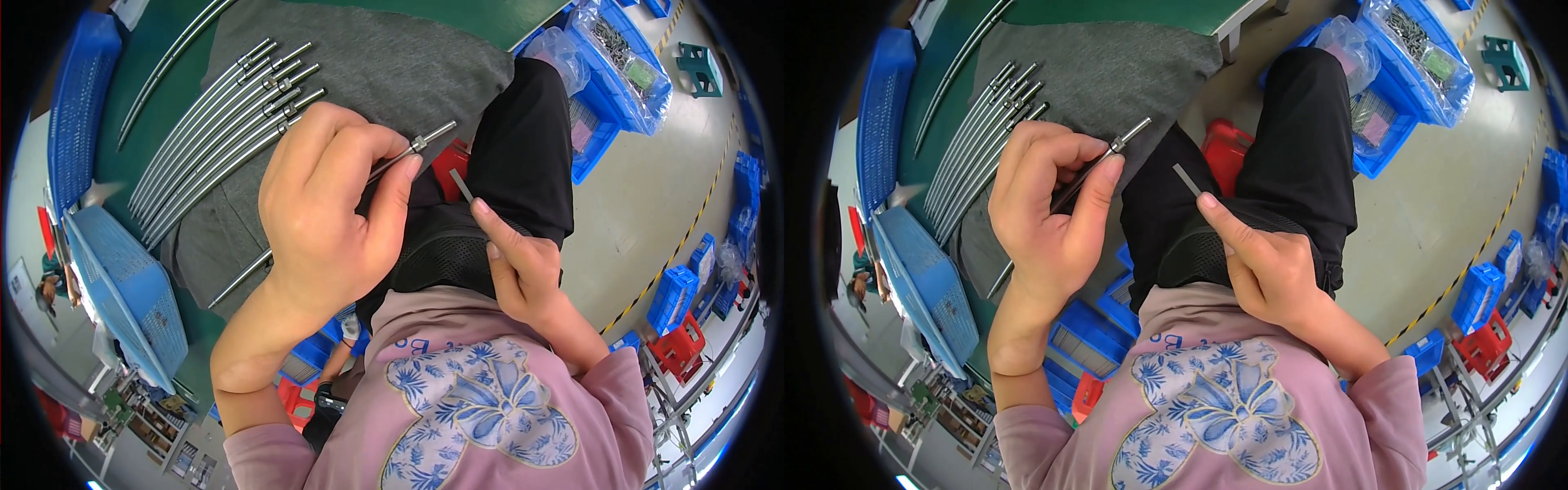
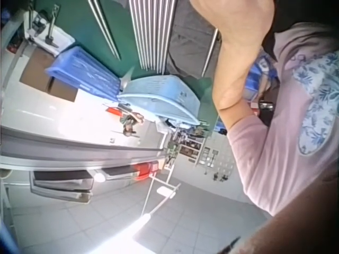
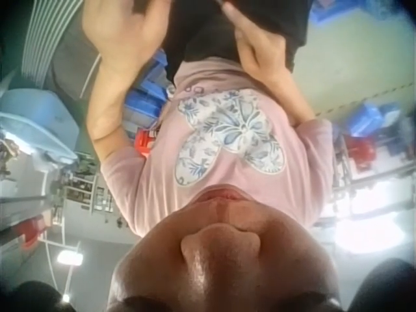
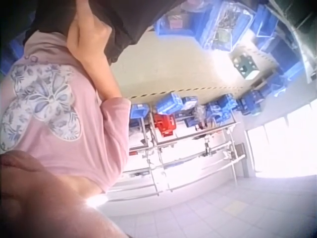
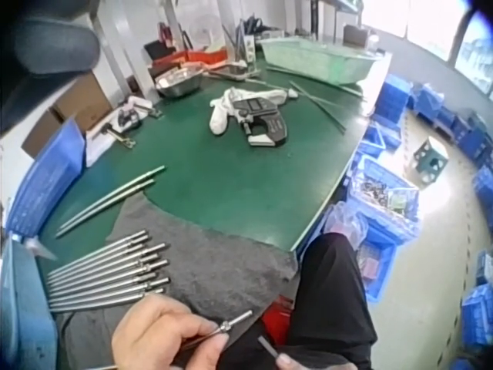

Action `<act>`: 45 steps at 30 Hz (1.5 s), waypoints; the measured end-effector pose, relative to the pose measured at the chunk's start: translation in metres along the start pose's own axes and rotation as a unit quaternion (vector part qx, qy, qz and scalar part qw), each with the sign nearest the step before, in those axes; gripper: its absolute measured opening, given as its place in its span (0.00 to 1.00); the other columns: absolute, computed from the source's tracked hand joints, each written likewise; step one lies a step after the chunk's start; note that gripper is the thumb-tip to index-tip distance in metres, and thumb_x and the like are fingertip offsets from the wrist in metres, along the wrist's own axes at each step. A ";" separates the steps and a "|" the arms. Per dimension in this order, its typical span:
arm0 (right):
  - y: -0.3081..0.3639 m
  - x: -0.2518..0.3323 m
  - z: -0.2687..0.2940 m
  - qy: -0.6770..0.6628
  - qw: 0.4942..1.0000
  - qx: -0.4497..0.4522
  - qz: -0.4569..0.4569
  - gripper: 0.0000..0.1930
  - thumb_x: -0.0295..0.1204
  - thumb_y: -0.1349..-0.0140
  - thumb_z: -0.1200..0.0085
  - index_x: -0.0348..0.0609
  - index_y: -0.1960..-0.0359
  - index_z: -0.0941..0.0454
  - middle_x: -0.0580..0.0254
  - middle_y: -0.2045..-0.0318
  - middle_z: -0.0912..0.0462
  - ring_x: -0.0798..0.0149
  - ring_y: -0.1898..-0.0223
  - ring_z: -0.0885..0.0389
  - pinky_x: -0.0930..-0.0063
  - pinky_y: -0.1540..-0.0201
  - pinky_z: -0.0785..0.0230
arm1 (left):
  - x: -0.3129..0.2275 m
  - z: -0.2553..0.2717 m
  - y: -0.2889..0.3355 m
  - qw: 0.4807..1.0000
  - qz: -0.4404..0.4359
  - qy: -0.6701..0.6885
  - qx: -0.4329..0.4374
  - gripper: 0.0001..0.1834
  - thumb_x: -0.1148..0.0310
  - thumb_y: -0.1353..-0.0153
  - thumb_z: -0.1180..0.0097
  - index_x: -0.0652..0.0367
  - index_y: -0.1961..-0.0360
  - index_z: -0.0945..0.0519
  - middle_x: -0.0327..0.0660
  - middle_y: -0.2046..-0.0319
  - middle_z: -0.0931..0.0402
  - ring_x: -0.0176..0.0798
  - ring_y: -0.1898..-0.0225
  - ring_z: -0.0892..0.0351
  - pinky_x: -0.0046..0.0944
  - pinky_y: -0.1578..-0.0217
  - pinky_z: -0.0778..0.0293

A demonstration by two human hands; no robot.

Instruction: Using a small metal file to smooth or finish the ends of multiple metal rods at a factory workbench.

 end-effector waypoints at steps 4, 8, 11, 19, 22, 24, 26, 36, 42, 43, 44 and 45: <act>0.000 -0.001 -0.001 -0.007 1.000 -0.004 0.004 0.29 0.11 0.52 0.50 0.36 0.43 0.26 0.62 0.90 0.34 0.63 0.90 0.34 0.73 0.84 0.39 | 0.000 0.002 0.001 0.999 -0.009 -0.019 0.045 0.07 0.81 0.49 0.37 0.65 0.69 0.23 0.41 0.72 0.28 0.32 0.75 0.30 0.28 0.73 0.32; 0.000 0.000 0.000 -0.001 1.000 0.002 0.001 0.30 0.11 0.53 0.51 0.35 0.43 0.26 0.61 0.89 0.33 0.63 0.90 0.34 0.73 0.84 0.40 | -0.001 0.003 0.000 0.999 -0.018 -0.026 0.043 0.07 0.81 0.49 0.37 0.66 0.70 0.23 0.41 0.72 0.28 0.33 0.75 0.29 0.28 0.74 0.32; -0.002 0.004 0.003 -0.003 0.999 -0.034 0.038 0.31 0.11 0.56 0.52 0.33 0.44 0.26 0.63 0.88 0.33 0.64 0.90 0.34 0.75 0.84 0.41 | -0.002 0.003 0.000 0.998 -0.030 -0.016 0.059 0.07 0.82 0.49 0.37 0.66 0.69 0.22 0.43 0.73 0.27 0.34 0.75 0.28 0.30 0.75 0.31; -0.027 0.019 -0.002 0.024 0.993 -0.068 0.095 0.32 0.12 0.59 0.52 0.31 0.45 0.25 0.65 0.88 0.32 0.68 0.90 0.36 0.77 0.85 0.42 | 0.000 0.005 0.000 0.993 -0.084 -0.084 -0.023 0.12 0.79 0.61 0.32 0.61 0.71 0.20 0.39 0.75 0.28 0.42 0.75 0.28 0.37 0.76 0.32; -0.031 0.015 -0.008 0.013 0.994 -0.063 0.094 0.32 0.11 0.59 0.52 0.32 0.45 0.25 0.65 0.88 0.32 0.67 0.90 0.37 0.76 0.85 0.43 | 0.001 0.004 0.000 0.992 -0.099 -0.077 -0.030 0.14 0.79 0.62 0.32 0.61 0.70 0.19 0.38 0.75 0.28 0.41 0.75 0.29 0.37 0.76 0.32; -0.033 0.016 -0.011 0.012 0.994 -0.058 0.094 0.32 0.12 0.59 0.52 0.33 0.45 0.25 0.64 0.88 0.33 0.67 0.90 0.37 0.76 0.85 0.43 | 0.001 0.005 0.000 0.991 -0.101 -0.078 -0.032 0.14 0.79 0.62 0.32 0.61 0.70 0.19 0.38 0.75 0.28 0.41 0.75 0.29 0.37 0.77 0.32; -0.035 0.015 -0.012 0.011 0.994 -0.053 0.094 0.32 0.12 0.60 0.51 0.33 0.45 0.25 0.64 0.88 0.33 0.67 0.90 0.38 0.76 0.85 0.43 | 0.002 0.004 0.001 0.991 -0.102 -0.079 -0.034 0.14 0.79 0.62 0.32 0.61 0.70 0.19 0.38 0.75 0.28 0.41 0.75 0.29 0.37 0.77 0.33; -0.059 0.023 -0.012 0.079 0.991 -0.044 0.100 0.32 0.15 0.59 0.50 0.35 0.44 0.25 0.66 0.89 0.37 0.68 0.91 0.40 0.75 0.86 0.42 | 0.001 0.004 -0.002 0.994 -0.093 -0.042 -0.028 0.12 0.81 0.60 0.32 0.63 0.71 0.19 0.42 0.75 0.25 0.42 0.76 0.27 0.36 0.76 0.32; -0.037 0.030 0.000 0.131 0.990 0.002 0.061 0.34 0.16 0.59 0.49 0.41 0.42 0.26 0.67 0.90 0.38 0.67 0.91 0.38 0.74 0.87 0.42 | 0.000 0.003 0.000 0.996 -0.078 -0.035 -0.028 0.11 0.83 0.61 0.34 0.63 0.73 0.20 0.43 0.75 0.25 0.43 0.76 0.26 0.37 0.76 0.31; -0.043 0.031 -0.001 0.130 0.990 0.005 0.059 0.34 0.16 0.59 0.49 0.41 0.42 0.26 0.67 0.90 0.38 0.67 0.91 0.38 0.74 0.87 0.42 | -0.001 0.002 0.002 0.996 -0.081 -0.036 -0.022 0.11 0.83 0.61 0.34 0.63 0.73 0.20 0.43 0.75 0.25 0.43 0.76 0.26 0.37 0.76 0.31; -0.055 0.032 -0.003 0.136 0.988 0.002 0.073 0.35 0.17 0.61 0.49 0.40 0.42 0.25 0.68 0.90 0.39 0.68 0.92 0.38 0.74 0.87 0.42 | 0.000 0.001 0.003 0.996 -0.078 -0.036 -0.021 0.11 0.83 0.61 0.34 0.63 0.73 0.20 0.43 0.75 0.25 0.43 0.76 0.26 0.37 0.76 0.31; -0.066 0.035 -0.005 0.145 0.986 -0.004 0.086 0.36 0.17 0.63 0.48 0.38 0.43 0.24 0.68 0.91 0.39 0.68 0.92 0.39 0.75 0.87 0.42 | 0.001 0.003 0.000 0.995 -0.082 -0.040 -0.027 0.11 0.83 0.61 0.34 0.63 0.73 0.20 0.42 0.75 0.25 0.43 0.76 0.26 0.37 0.76 0.31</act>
Point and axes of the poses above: each hand's wrist, its own y-axis away from the middle knuckle, its own z-axis out of the back of the hand, x = y × z, the point moved 4 cm from there along -y, towards the middle knuckle
